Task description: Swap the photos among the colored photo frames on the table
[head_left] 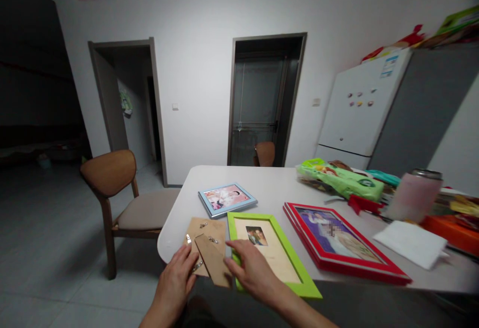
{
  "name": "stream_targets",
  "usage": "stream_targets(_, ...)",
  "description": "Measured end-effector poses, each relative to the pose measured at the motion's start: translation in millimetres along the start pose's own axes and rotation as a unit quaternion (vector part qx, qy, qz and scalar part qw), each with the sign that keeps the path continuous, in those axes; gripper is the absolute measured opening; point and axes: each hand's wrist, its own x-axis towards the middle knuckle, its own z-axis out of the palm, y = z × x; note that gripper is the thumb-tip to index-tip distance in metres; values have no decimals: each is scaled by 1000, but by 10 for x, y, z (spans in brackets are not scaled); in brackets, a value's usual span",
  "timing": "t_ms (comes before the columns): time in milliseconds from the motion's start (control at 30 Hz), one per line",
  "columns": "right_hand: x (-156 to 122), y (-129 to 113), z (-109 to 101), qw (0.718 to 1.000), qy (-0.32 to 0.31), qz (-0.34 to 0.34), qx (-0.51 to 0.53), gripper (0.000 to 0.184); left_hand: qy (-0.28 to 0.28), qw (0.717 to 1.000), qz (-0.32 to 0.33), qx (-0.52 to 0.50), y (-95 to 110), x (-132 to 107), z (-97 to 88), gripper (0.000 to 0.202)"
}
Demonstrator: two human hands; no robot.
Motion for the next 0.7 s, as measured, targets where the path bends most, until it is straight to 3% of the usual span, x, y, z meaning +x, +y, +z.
stream_targets(100, 11, -265, 193, 1000, -26, -17, -2, 44, 65, 997, 43, -18, -1, -4, 1, 33)
stream_targets(233, 40, -288, 205, 998, -2, 6, 56, 50, 100, 991, 75, -52, 103, 2, -84, 29)
stream_targets(400, -123, -42, -207, 994, 36, -15, 105, 37, 76, 977, 99, -171, 531, 48, -72, 29)
stream_targets(533, -307, 289, -538, 993, 50, 47, 99, 30, 22, 940, 105, -325, 959, 173, 101, 27)
stream_targets(633, -409, 547, -653, 991, 47, 80, 92, 30, -9, 909, 94, -407, 1164, 252, 258, 25)
stream_targets(700, -450, 676, -667, 993, 34, 83, 81, 31, -25, 906, 82, -413, 1224, 274, 342, 23)
